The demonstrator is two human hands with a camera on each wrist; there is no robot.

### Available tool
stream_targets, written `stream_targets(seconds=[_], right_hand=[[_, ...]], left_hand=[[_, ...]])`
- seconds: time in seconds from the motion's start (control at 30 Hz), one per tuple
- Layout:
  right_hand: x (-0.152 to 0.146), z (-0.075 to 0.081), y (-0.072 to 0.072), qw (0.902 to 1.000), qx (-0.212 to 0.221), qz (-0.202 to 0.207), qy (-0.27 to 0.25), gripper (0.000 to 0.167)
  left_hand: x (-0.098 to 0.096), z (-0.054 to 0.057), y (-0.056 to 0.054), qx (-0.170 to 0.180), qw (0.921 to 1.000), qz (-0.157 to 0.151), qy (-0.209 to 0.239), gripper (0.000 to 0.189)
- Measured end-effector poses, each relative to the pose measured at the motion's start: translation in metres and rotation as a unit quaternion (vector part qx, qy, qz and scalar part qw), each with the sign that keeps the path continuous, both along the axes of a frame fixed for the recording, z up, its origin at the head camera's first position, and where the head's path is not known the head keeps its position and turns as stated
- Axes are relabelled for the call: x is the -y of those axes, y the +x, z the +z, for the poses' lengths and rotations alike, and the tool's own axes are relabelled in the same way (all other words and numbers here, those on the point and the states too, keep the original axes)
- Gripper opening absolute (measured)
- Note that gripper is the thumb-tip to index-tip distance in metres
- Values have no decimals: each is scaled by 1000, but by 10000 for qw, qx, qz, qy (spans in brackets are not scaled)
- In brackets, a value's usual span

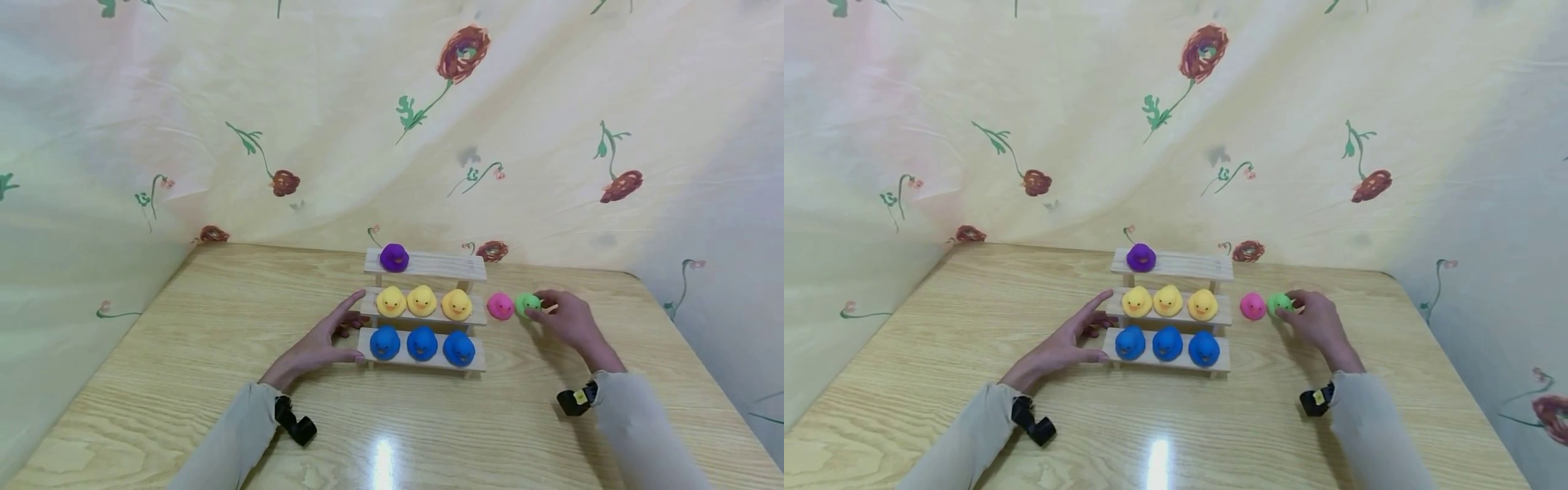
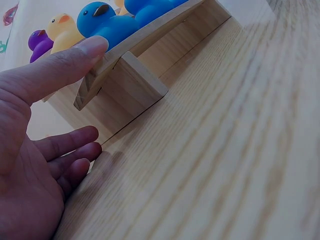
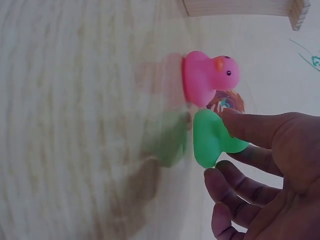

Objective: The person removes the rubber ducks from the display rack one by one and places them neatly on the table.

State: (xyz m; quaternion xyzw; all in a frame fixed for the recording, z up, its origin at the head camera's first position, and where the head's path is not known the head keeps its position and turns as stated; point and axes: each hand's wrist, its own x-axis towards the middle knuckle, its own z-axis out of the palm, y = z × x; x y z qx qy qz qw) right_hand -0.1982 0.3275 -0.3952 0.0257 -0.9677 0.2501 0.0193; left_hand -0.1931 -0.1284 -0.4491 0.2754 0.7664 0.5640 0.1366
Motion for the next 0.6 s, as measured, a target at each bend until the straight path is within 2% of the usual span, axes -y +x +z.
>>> stream_targets(seconds=[0.37,0.6], right_hand=[[-2,-10,-3,9999,6,-99,64,52],[-3,-6,0,9998,-69,-117,118,56]], left_hand=[[1,-2,-1,55,10000,26,-18,104],[1,-2,-1,51,10000,37,-25,104]])
